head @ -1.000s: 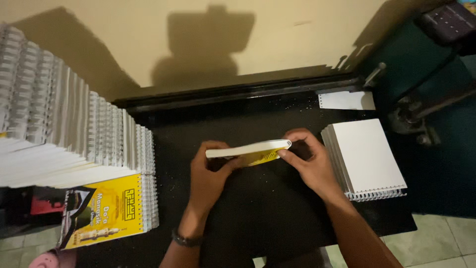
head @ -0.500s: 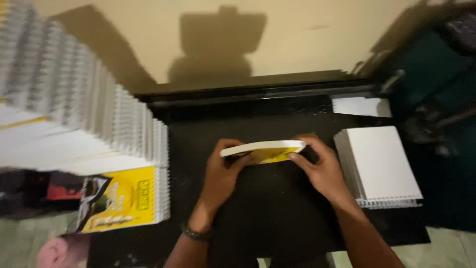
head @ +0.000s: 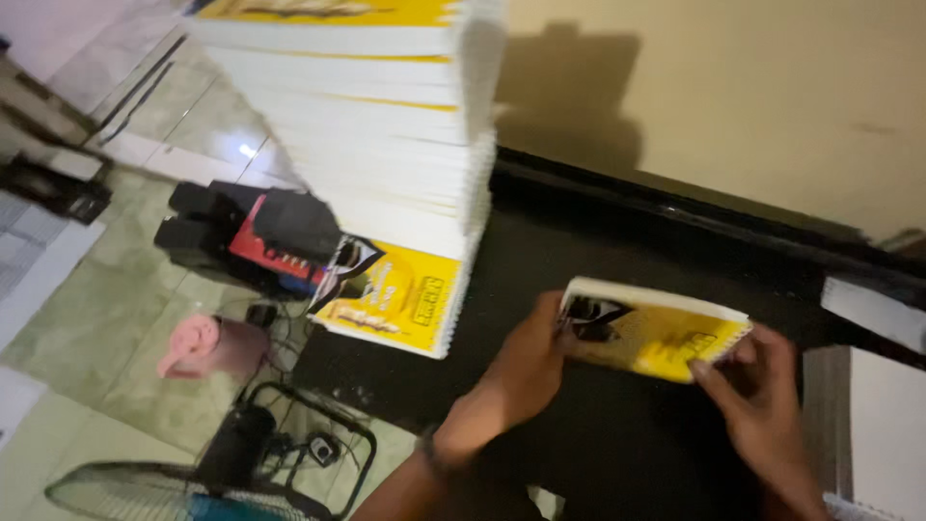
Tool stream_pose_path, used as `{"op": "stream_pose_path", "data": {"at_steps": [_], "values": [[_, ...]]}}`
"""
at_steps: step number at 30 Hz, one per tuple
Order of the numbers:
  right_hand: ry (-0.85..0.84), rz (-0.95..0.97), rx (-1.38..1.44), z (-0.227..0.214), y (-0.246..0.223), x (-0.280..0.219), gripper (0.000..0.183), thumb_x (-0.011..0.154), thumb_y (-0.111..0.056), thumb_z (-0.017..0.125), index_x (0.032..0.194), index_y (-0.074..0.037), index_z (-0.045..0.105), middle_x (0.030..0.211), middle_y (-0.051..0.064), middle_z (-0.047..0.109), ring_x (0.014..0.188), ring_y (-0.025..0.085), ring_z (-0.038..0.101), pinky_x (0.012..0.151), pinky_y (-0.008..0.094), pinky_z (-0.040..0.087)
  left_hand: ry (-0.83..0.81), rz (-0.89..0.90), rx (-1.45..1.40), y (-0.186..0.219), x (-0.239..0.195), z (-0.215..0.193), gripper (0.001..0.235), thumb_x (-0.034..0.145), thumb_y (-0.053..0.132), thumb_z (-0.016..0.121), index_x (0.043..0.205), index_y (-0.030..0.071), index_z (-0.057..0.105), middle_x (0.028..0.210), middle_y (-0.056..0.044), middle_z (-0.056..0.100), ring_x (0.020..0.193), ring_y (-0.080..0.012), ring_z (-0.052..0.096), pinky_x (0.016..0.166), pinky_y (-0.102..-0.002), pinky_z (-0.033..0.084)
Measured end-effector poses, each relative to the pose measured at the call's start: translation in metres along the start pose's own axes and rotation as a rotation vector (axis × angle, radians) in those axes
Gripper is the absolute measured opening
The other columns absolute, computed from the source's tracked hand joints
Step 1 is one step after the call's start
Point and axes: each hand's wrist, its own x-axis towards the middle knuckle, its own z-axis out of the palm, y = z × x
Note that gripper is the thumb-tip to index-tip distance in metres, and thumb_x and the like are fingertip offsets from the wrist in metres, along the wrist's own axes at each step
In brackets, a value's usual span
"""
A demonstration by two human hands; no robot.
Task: The person repeatedly picks up spiral-bound notebooks from a stack, flips them over to show the cover, and places them onto a growing pile on the table. The task involves handling the notebooks one by one and organizing them into a neat stack.
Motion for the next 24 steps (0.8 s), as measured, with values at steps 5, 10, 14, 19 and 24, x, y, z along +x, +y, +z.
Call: {"op": "stream_pose_path", "data": {"at_steps": [5, 10, 14, 19, 24], "values": [[-0.101, 0.037, 0.111, 0.062, -0.023, -0.035, 0.035, 0.092, -0.002, 0.066, 0.122, -0.012, 0.05, 0.119, 0.009, 0.059, 0.108, 0.023, 0.066, 0.09, 0.037, 0.059, 0.265, 0.186, -0.072, 0.002, -0.07, -0.091, 0.035, 0.091, 0.013, 0.071, 0.124, 0.011, 0.061, 0.111, -0.004, 0.073, 0.102, -0.0156, 0.066, 0.092, -0.03, 0.05], [-0.492, -0.203, 0.03, 0.162, -0.076, -0.043, 0.075, 0.071, -0.018, 0.092, 0.137, -0.016, 0.057, 0.13, 0.005, 0.07, 0.116, 0.015, 0.071, 0.102, 0.029, 0.058, 0.547, -0.141, -0.176, 0.021, -0.101, -0.179, 0.038, 0.083, 0.004, 0.076, 0.121, 0.008, 0.08, 0.089, -0.001, 0.071, 0.082, -0.0103, 0.059, 0.074, -0.024, 0.048], [-0.416, -0.141, 0.125, 0.213, -0.106, -0.043, 0.058, 0.078, -0.011, 0.084, 0.132, -0.013, 0.063, 0.119, 0.006, 0.072, 0.097, 0.013, 0.066, 0.087, 0.026, 0.056, 0.642, -0.2, -0.065, 0.011, -0.096, -0.215, 0.037, 0.089, 0.015, 0.074, 0.126, 0.01, 0.078, 0.103, 0.0, 0.077, 0.093, -0.0091, 0.062, 0.078, -0.03, 0.049], [-0.327, -0.239, -0.022, 0.238, -0.102, -0.038, 0.056, 0.079, -0.008, 0.084, 0.133, -0.013, 0.067, 0.101, 0.005, 0.067, 0.087, 0.013, 0.067, 0.077, 0.027, 0.058, 0.863, 0.021, 0.175, -0.05, -0.091, -0.226, 0.036, 0.094, 0.017, 0.069, 0.129, 0.014, 0.073, 0.116, 0.003, 0.076, 0.096, -0.0091, 0.064, 0.093, -0.027, 0.049], [-0.311, -0.4, -0.185, 0.233, -0.106, -0.038, 0.054, 0.085, -0.017, 0.08, 0.136, -0.013, 0.064, 0.107, 0.008, 0.063, 0.092, 0.018, 0.066, 0.088, 0.031, 0.053, 0.56, 0.131, 0.027, -0.051, -0.126, -0.222, 0.072, 0.081, -0.016, 0.042, 0.145, 0.015, 0.058, 0.148, -0.004, 0.062, 0.142, -0.0209, 0.053, 0.121, -0.039, 0.039]]}}
